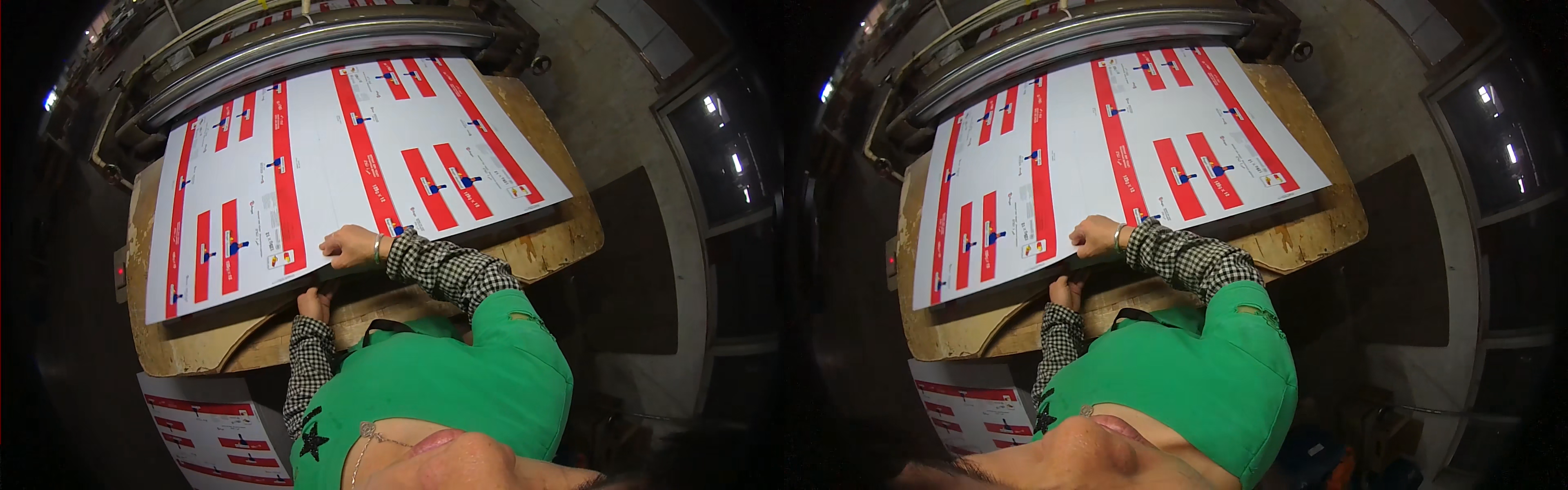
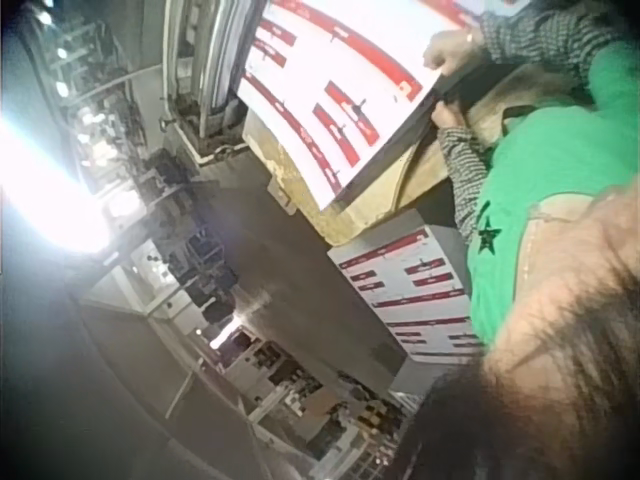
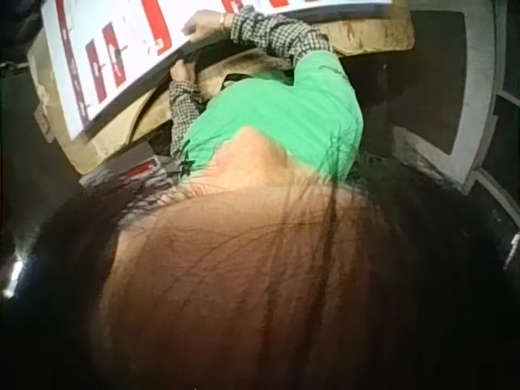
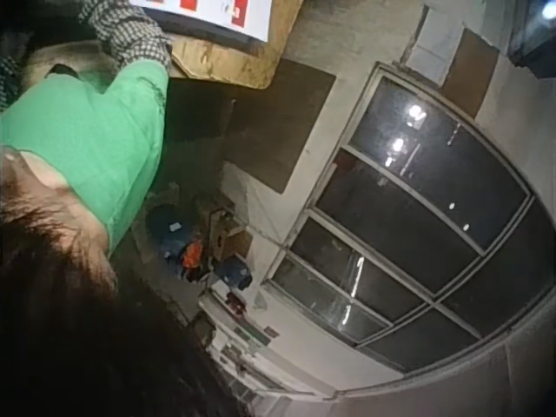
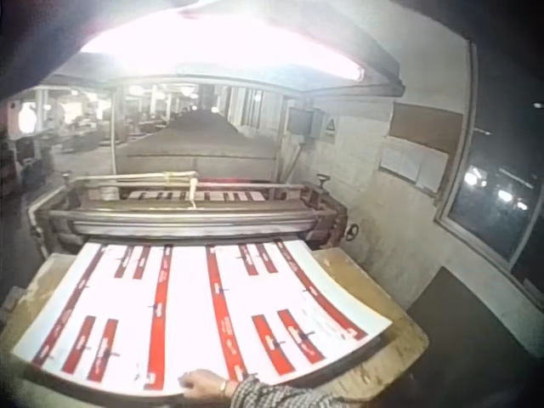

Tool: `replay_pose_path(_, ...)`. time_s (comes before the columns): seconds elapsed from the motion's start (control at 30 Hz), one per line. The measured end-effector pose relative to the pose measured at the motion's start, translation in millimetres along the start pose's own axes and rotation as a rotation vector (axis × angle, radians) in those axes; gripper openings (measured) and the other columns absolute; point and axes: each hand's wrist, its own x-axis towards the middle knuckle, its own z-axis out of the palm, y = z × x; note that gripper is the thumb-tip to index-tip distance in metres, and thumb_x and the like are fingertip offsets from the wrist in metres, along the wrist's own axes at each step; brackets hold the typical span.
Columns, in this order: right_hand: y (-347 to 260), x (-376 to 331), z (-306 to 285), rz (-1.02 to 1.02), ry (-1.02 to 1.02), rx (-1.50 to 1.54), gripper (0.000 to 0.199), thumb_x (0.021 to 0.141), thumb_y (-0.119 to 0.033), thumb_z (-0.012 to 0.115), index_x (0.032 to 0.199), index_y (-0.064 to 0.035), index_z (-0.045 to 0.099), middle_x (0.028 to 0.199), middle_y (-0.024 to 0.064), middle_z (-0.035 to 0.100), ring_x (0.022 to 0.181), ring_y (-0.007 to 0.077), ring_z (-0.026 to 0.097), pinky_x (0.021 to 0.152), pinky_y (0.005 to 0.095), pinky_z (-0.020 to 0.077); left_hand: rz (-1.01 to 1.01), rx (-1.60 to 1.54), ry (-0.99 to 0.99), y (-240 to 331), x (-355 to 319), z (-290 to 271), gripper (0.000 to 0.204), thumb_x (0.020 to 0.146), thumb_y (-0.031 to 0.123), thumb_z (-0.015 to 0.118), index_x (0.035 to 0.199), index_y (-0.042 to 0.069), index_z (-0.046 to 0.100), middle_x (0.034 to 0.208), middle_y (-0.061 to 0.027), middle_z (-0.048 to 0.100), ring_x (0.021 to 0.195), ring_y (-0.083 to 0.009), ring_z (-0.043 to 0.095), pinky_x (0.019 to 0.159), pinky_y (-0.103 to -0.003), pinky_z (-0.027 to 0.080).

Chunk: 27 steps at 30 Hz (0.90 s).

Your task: The person repeatedly picks up large printed sheets from a conveyor belt and stacks them onto a growing pile on a nearby pallet. The sheets feature red and white graphics. The person handles the sheets by hand, aligning them carefully before placing them down.

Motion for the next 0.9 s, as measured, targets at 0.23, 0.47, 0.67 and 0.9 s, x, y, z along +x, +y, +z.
replay_pose_path(0.23,15,-13,9,0.081,-0.142,-0.080,0.035,0.062,-0.020,0.061,0.091,-0.0015,0.061,0.086,0.0091,0.061,0.076,0.0268,0.060,0.067,0.0335,0.0480,0.037,-0.067,-0.221,12,-9,15,0.026,0.085,0.004,0.039,0.108,-0.008,0.044,0.110,-0.0202,0.052,0.098,-0.0334,0.057,0.086,-0.048,0.047)
replay_pose_path(0.47,58,43,10,0.325,0.180,-0.488,0.038,0.065,-0.031,0.064,0.090,-0.0026,0.061,0.096,0.0145,0.057,0.103,0.0317,0.048,0.087,0.0383,0.0398,0.047,-0.022,-0.202,19,-17,27,0.030,0.090,0.015,0.046,0.108,-0.009,0.044,0.106,-0.0188,0.056,0.096,-0.0320,0.058,0.086,-0.045,0.048)
replay_pose_path(0.67,-7,-2,26,0.141,-0.317,-0.567,0.089,0.059,-0.050,0.070,0.130,-0.0084,0.036,0.139,0.0161,0.026,0.131,0.0324,0.018,0.104,0.0513,0.0190,0.103,-0.011,-0.166,16,-18,25,0.031,0.088,0.011,0.047,0.113,-0.006,0.042,0.107,-0.0175,0.056,0.094,-0.0295,0.059,0.080,-0.041,0.051)
replay_pose_path(0.9,-9,6,13,0.144,-0.444,-0.489,0.062,0.062,-0.034,0.068,0.116,-0.0092,0.050,0.131,0.0155,0.037,0.120,0.0323,0.035,0.095,0.0475,0.0326,0.061,0.025,-0.186,12,-15,17,0.022,0.082,0.009,0.057,0.100,-0.004,0.053,0.095,-0.0136,0.061,0.085,-0.0239,0.062,0.081,-0.038,0.051)
